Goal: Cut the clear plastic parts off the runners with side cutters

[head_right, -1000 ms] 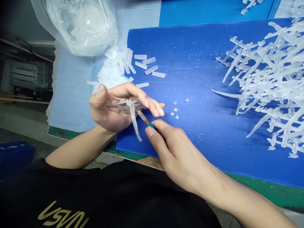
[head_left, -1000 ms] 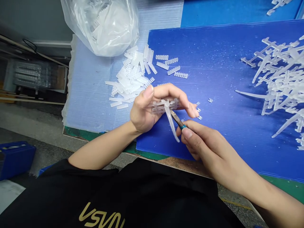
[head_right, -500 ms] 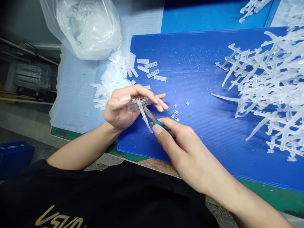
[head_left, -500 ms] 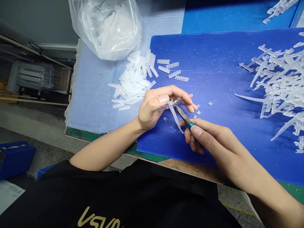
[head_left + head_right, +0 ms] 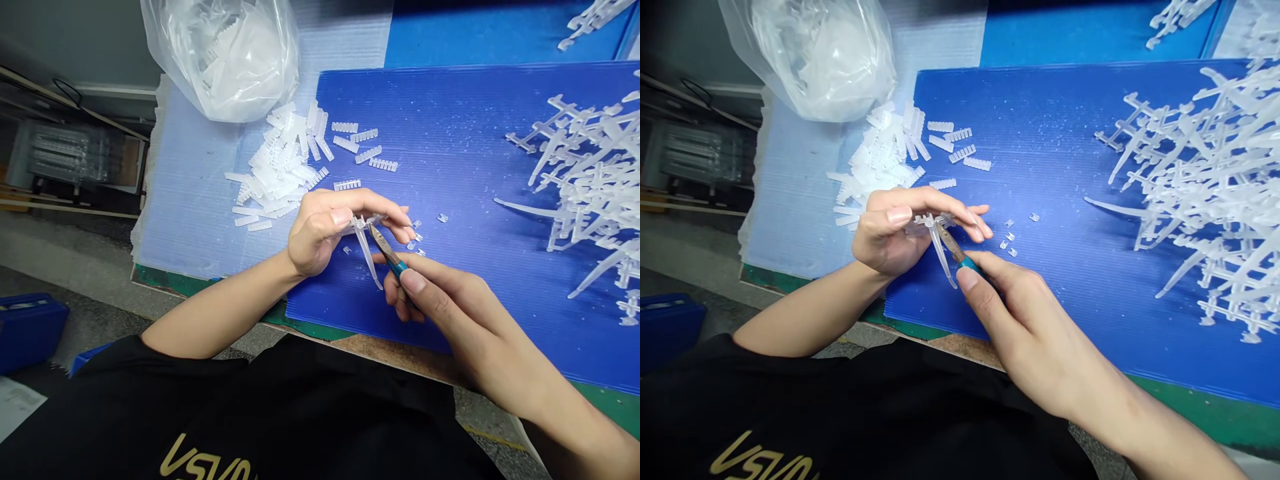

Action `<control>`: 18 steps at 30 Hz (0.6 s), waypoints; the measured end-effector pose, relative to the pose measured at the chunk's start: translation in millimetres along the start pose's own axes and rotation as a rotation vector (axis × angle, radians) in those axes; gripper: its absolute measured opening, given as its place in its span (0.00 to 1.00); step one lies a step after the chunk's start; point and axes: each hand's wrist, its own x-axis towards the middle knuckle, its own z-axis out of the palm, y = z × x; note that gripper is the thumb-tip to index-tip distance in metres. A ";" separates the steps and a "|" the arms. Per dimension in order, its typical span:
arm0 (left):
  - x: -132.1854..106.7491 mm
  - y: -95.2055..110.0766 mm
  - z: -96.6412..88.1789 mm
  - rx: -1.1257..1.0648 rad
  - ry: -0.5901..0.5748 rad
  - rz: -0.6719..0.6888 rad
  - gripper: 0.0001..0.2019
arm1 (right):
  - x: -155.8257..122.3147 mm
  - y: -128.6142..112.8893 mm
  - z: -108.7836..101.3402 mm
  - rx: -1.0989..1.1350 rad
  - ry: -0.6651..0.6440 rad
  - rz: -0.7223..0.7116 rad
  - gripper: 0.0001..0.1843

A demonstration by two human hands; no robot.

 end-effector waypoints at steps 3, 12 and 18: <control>-0.2 -1.5 -0.7 0.010 -0.007 0.023 0.31 | 0.7 -0.7 0.8 0.005 -0.006 0.001 0.24; -1.2 -6.5 -2.9 0.110 -0.032 0.096 0.39 | 1.5 -0.5 1.8 0.050 -0.034 0.012 0.25; -0.4 -6.6 -4.9 0.087 -0.066 0.091 0.35 | -0.1 0.2 -1.2 0.020 -0.056 0.046 0.25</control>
